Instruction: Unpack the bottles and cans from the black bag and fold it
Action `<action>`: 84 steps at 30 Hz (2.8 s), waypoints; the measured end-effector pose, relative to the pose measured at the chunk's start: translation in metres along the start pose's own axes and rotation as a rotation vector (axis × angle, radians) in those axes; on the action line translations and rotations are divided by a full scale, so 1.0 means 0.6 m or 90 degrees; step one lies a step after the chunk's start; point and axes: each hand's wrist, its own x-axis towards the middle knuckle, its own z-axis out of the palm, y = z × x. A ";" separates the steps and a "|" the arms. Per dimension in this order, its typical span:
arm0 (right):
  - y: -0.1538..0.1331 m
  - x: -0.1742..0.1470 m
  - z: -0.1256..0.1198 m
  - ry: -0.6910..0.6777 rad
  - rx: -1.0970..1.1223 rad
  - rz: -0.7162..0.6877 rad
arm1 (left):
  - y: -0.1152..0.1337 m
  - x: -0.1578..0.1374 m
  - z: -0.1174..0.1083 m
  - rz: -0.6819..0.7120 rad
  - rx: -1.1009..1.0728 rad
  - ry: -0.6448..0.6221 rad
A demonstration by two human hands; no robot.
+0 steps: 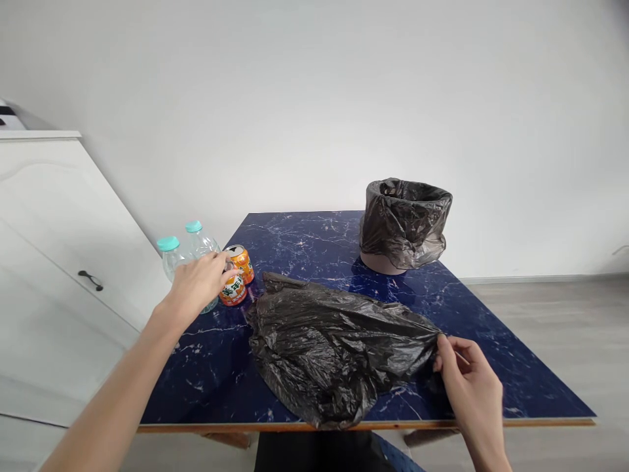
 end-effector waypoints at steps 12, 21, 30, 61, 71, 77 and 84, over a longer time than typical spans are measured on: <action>-0.006 0.002 -0.008 -0.097 0.086 -0.031 | 0.093 -0.121 0.016 0.084 -0.294 -0.009; -0.045 0.006 -0.085 -0.577 -0.104 -0.098 | 0.118 -0.136 0.018 0.197 -0.843 -0.125; -0.107 -0.020 -0.078 -0.186 -0.146 -0.323 | 0.112 -0.132 -0.022 -0.077 -1.161 -0.046; -0.079 -0.010 0.027 -0.289 -0.456 -0.581 | 0.102 -0.139 0.106 0.397 -0.373 0.010; -0.050 0.028 0.084 -0.469 -0.541 -0.513 | 0.146 -0.094 0.140 0.620 -0.313 -0.242; -0.066 0.031 0.086 -0.424 -0.530 -0.497 | 0.037 -0.137 0.101 0.410 -0.375 -0.229; -0.052 0.008 0.049 -0.399 -0.534 -0.526 | 0.102 -0.178 0.061 0.405 -0.475 -0.121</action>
